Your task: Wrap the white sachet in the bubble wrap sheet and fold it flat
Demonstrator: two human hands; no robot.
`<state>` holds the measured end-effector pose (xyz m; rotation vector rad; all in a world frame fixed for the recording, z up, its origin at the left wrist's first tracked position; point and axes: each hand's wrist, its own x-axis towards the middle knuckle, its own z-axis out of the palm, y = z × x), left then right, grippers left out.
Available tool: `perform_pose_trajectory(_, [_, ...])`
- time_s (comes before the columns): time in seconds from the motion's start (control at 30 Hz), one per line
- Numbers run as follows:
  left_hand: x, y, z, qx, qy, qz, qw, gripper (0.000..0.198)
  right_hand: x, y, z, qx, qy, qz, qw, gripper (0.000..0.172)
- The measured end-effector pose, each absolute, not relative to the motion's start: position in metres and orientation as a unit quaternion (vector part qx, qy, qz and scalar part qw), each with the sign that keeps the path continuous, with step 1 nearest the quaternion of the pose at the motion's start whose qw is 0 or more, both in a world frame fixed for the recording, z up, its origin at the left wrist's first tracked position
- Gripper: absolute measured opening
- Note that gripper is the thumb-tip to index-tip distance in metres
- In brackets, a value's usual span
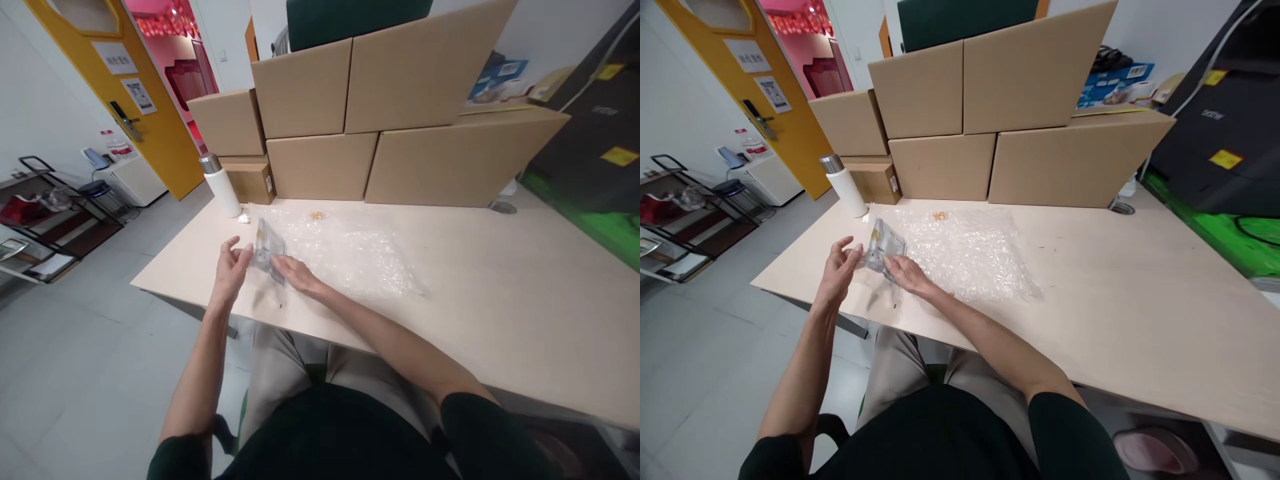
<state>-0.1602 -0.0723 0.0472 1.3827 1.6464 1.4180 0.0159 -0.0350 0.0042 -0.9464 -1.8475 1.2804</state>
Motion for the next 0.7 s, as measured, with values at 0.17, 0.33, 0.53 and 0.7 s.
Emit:
perform_pose_trajectory(0.17, [-0.101,-0.065,0.051,0.605,0.57,0.437,0.343,0.066,0.04,-0.039,0.007,-0.349,-0.432,0.734,0.39,0.042])
perform_pose_trajectory(0.33, [-0.061,-0.052,0.028,0.738,0.591,0.252,0.205,0.063,0.082,-0.04,-0.003,-0.402,-0.335,0.749,0.406,0.024])
perform_pose_trajectory(0.53, [-0.039,-0.053,0.019,0.783,0.602,0.104,0.114,0.046,0.122,-0.037,0.004,-0.528,-0.623,0.42,0.395,0.009])
perform_pose_trajectory(0.7, [-0.049,-0.051,0.019,0.775,0.607,0.119,0.127,0.036,0.104,-0.024,0.001,-0.484,-0.727,0.349,0.34,0.027])
